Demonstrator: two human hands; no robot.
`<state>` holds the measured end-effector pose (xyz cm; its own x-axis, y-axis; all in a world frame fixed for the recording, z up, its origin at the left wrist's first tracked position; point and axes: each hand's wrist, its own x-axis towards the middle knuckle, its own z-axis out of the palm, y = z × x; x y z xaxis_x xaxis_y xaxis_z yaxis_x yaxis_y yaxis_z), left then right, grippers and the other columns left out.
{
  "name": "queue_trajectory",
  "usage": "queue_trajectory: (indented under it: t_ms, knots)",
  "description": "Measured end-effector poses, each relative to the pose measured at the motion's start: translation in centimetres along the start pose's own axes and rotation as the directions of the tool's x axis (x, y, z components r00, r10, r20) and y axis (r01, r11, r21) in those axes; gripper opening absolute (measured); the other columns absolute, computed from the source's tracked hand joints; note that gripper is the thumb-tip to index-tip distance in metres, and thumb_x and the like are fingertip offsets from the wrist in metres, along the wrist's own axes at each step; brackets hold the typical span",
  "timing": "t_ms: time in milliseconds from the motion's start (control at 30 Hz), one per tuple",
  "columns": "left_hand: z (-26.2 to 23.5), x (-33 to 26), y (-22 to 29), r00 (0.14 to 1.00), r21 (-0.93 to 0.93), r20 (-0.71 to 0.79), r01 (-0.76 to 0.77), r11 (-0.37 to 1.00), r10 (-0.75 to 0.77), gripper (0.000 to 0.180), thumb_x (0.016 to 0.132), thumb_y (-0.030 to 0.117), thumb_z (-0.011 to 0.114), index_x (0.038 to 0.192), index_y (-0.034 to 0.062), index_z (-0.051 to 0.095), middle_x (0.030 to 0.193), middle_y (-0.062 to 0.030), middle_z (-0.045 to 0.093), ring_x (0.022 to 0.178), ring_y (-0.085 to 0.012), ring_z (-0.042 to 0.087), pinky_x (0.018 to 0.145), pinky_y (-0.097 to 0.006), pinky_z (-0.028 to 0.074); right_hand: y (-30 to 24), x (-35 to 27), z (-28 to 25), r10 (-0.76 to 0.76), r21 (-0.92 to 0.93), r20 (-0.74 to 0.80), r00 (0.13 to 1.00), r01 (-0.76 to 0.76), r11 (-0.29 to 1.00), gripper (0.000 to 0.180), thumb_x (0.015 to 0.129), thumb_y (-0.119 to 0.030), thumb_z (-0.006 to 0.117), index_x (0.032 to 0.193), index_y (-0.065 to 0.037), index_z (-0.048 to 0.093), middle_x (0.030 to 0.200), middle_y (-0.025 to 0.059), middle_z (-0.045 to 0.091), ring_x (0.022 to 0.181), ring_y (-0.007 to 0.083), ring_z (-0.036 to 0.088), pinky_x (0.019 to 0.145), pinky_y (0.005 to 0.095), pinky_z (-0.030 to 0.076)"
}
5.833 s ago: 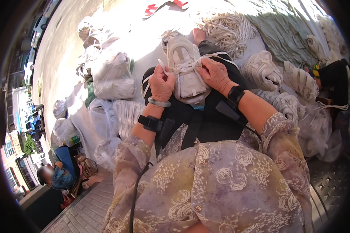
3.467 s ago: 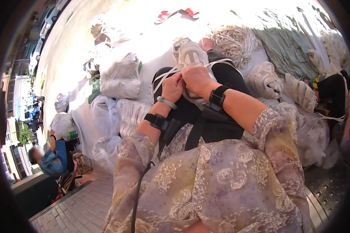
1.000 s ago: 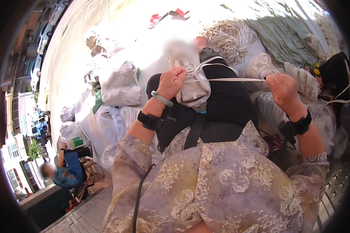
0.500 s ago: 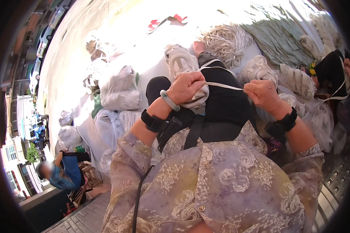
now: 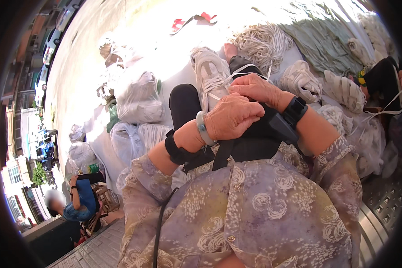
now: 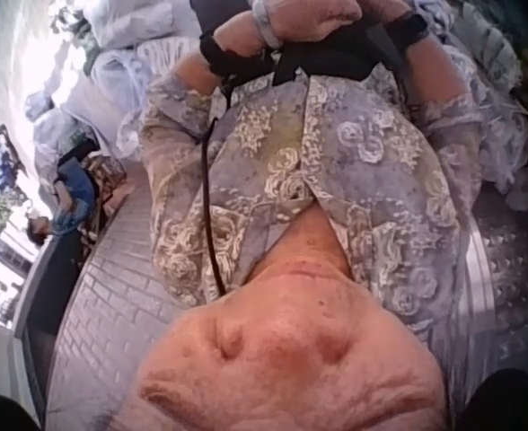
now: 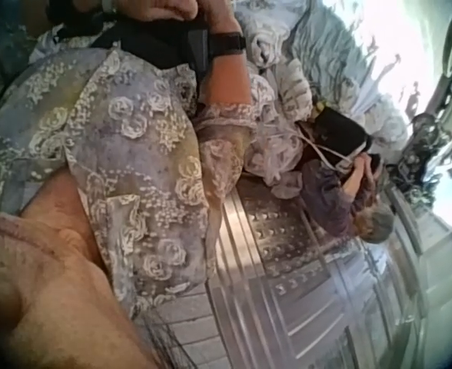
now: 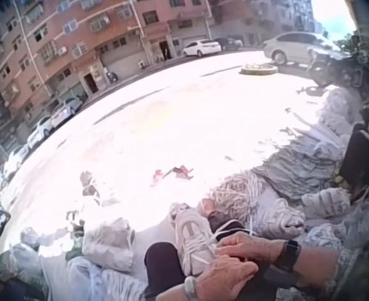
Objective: Lacing a pair of white athletic shoes while sitting outdoors.
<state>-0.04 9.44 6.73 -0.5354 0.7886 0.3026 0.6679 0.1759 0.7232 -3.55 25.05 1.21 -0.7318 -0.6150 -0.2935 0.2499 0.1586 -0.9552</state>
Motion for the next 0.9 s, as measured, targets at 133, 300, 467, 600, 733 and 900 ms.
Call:
queue_trajectory:
  t_ms: [133, 300, 467, 600, 733, 900]
  knots:
    - [0.7, -0.1, 1.2, 0.987, -0.005, 0.160, 0.002, 1.000, -0.001, 0.009, 0.072, 0.008, 0.059, 0.079, 0.0086, 0.053, 0.061, -0.0106, 0.053, 0.061, -0.0311, 0.054, 0.056, -0.041, 0.039, -1.6, 0.5, 1.6, 0.107, -0.079, 0.107, 0.988, -0.099, 0.992, 0.030, 0.080, -0.024, 0.063, 0.098, -0.001, 0.056, 0.075, -0.0009, 0.059, 0.068, 0.0054, 0.050, 0.059, 0.0220, 0.042]
    - [0.2, 0.4, 2.4, 0.978, -0.148, 0.207, 0.037, 0.988, -0.006, 0.011, 0.071, 0.008, 0.061, 0.079, 0.0085, 0.053, 0.063, -0.0106, 0.053, 0.062, -0.0313, 0.054, 0.055, -0.040, 0.038, -1.2, -0.8, 2.7, 0.065, 0.416, 0.319, 0.945, -0.201, 0.887, 0.041, 0.079, -0.012, 0.061, 0.114, 0.002, 0.044, 0.086, 0.0092, 0.060, 0.075, 0.0105, 0.057, 0.065, 0.0235, 0.046]
    - [-0.7, 1.3, 2.4, 0.979, -0.013, -0.096, -0.183, 0.983, 0.181, 0.014, 0.072, 0.006, 0.061, 0.085, 0.0059, 0.055, 0.075, -0.0099, 0.057, 0.071, -0.0288, 0.056, 0.061, -0.037, 0.042, -3.6, -2.0, 2.3, 0.084, 0.691, 0.121, 0.989, -0.144, 0.708, 0.028, 0.084, -0.008, 0.056, 0.110, 0.000, 0.049, 0.084, 0.0082, 0.060, 0.073, 0.0114, 0.059, 0.067, 0.0246, 0.049]
    - [-2.7, 1.8, 1.4, 0.893, 0.096, -0.434, -0.089, 0.991, 0.122, 0.017, 0.075, 0.007, 0.063, 0.090, 0.0039, 0.056, 0.085, -0.0102, 0.059, 0.074, -0.0267, 0.057, 0.067, -0.034, 0.045, -5.3, -5.8, 0.0, 0.020, 0.723, -0.061, 0.998, 0.031, 0.690, 0.018, 0.087, -0.010, 0.054, 0.102, 0.000, 0.053, 0.078, 0.0070, 0.060, 0.060, 0.0091, 0.057, 0.060, 0.0239, 0.051]
    - [-2.7, 1.2, 1.1, 0.946, -0.107, -0.269, 0.156, 0.982, -0.180, 0.023, 0.084, 0.024, 0.057, 0.091, 0.0017, 0.055, 0.078, -0.0122, 0.058, 0.071, -0.0266, 0.058, 0.063, -0.034, 0.044, -8.3, -10.5, 0.3, 0.000, 0.512, -0.144, 0.990, 0.074, 0.856, 0.022, 0.086, -0.013, 0.056, 0.101, 0.001, 0.051, 0.067, 0.0087, 0.060, 0.047, 0.0099, 0.054, 0.048, 0.0207, 0.048]
    - [-1.1, 1.8, 2.0, 0.979, -0.369, -0.153, 0.071, 0.927, -0.136, 0.023, 0.086, 0.023, 0.056, 0.083, 0.0003, 0.056, 0.068, -0.0118, 0.054, 0.063, -0.0255, 0.055, 0.056, -0.033, 0.041, -9.7, -13.7, -0.4, -0.118, 0.398, -0.185, 0.976, 0.184, 0.899, 0.027, 0.083, -0.013, 0.057, 0.104, 0.003, 0.049, 0.064, 0.0115, 0.060, 0.045, 0.0114, 0.053, 0.043, 0.0185, 0.042]
